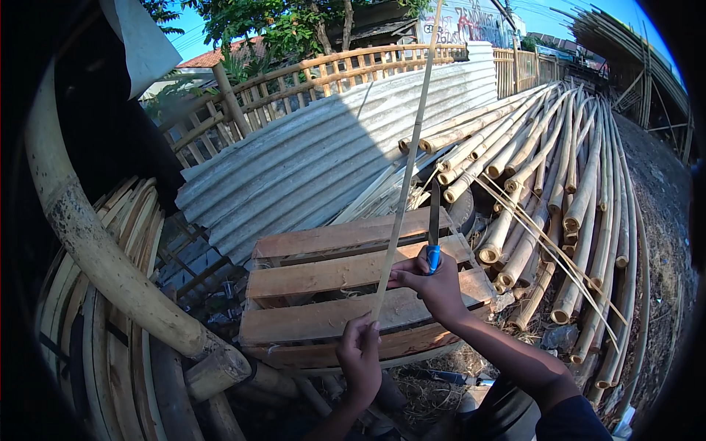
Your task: The person scrapes and trims thin bamboo sticks along their lengths using a knife.
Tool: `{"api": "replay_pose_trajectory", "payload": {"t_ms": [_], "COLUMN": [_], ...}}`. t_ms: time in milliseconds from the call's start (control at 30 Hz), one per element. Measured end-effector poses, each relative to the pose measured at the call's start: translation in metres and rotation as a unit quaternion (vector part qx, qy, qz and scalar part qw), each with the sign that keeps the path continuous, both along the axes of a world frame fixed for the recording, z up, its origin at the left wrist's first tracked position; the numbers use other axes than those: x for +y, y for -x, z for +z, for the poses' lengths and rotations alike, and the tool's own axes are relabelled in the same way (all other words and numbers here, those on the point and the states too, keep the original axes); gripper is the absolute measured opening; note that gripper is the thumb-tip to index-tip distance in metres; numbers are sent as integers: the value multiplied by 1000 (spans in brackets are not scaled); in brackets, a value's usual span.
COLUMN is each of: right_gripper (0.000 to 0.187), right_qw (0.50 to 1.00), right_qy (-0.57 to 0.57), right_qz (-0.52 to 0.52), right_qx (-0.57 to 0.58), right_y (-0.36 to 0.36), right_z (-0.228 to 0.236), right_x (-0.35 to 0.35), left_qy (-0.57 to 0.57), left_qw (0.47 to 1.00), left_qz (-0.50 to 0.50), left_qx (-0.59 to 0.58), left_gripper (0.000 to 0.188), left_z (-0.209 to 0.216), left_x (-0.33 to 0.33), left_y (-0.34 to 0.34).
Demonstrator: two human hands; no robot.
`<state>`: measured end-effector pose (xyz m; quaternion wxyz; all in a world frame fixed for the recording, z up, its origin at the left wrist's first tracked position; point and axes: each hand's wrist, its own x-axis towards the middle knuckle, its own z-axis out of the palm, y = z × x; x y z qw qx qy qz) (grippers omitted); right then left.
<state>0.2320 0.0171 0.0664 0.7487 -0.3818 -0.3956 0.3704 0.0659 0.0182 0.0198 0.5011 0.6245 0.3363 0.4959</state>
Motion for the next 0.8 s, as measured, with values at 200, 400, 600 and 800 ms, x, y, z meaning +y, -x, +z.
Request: {"api": "replay_pose_trajectory", "payload": {"t_ms": [200, 400, 600, 800], "right_gripper": [35, 34, 32, 37], "right_qw": [1000, 999, 988, 976], "right_qy": [0, 17, 48, 88], "right_qz": [-13, -38, -93, -99], "right_qx": [-4, -28, -112, -170], "right_y": [1, 3, 5, -2], "right_z": [5, 9, 5, 2], "right_x": [1, -3, -6, -2], "left_qy": [-35, -34, -41, 2], "left_qw": [999, 999, 999, 1000], "left_qz": [24, 13, 15, -1], "left_qx": [14, 33, 27, -1], "left_gripper": [15, 14, 14, 14], "left_z": [-2, -4, -3, -4], "left_x": [4, 0, -1, -4], "left_y": [-2, -2, 0, -5]}}
